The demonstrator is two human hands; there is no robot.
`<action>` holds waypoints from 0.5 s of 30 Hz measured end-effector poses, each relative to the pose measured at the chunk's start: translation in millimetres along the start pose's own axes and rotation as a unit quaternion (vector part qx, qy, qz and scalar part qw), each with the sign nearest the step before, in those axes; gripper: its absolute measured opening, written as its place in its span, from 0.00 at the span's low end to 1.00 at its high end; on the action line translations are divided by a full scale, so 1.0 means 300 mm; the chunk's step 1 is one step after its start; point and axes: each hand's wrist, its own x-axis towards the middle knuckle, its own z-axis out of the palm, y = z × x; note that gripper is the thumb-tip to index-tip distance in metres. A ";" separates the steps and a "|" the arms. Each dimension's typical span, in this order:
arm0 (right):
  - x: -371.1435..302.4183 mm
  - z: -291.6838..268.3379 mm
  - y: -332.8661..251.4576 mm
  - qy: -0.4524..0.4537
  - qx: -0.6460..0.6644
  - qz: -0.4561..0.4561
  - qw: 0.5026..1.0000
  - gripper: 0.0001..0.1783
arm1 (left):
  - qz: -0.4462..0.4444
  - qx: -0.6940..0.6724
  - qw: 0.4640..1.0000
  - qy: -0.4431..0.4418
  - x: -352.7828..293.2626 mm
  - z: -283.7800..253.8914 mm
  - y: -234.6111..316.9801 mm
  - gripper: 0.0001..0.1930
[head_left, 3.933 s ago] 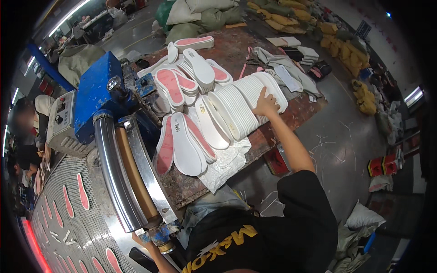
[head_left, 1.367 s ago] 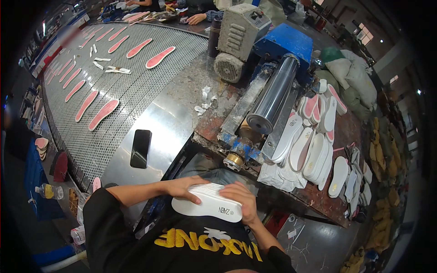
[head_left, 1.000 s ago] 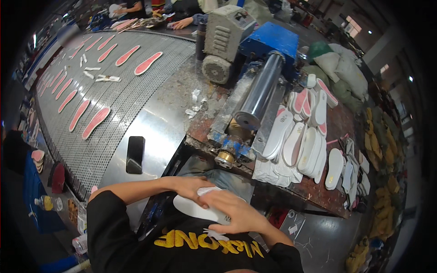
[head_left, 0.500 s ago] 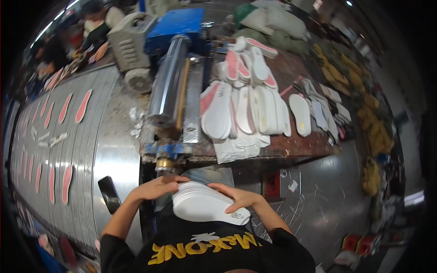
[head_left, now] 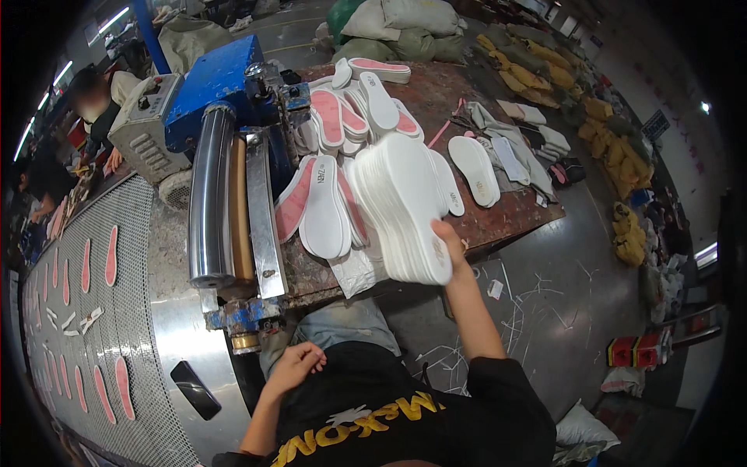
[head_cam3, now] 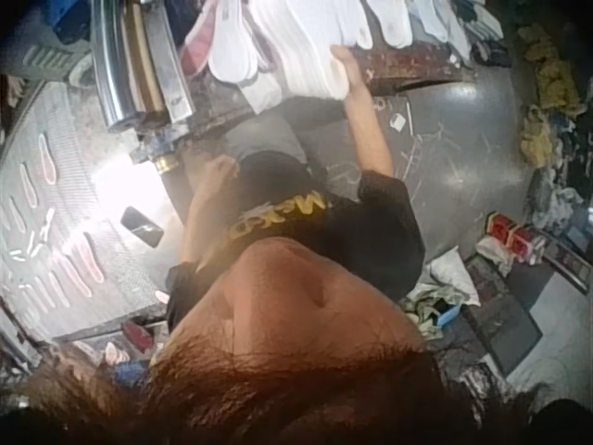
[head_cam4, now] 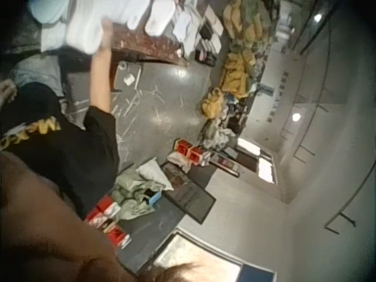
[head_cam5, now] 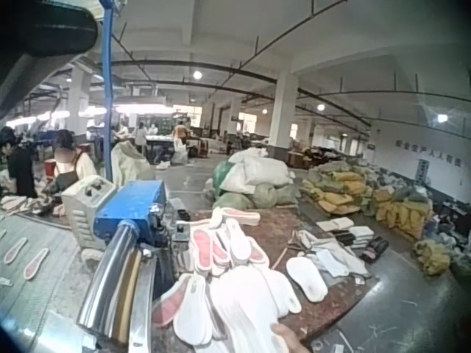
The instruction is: Operating a roller machine to bond layers of shoe insoles in a factory setting.
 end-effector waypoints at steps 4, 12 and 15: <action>0.257 0.025 0.006 0.084 -0.056 0.008 0.995 0.28 | 0.005 0.021 1.000 -0.020 0.001 0.040 -0.003 0.08; 0.385 0.040 0.049 0.125 -0.104 0.045 0.986 0.28 | -0.015 0.024 1.000 0.012 0.001 -0.004 -0.016 0.08; 0.386 0.024 0.045 0.139 -0.066 0.055 0.987 0.30 | -0.017 0.080 0.997 0.008 0.027 -0.031 0.024 0.09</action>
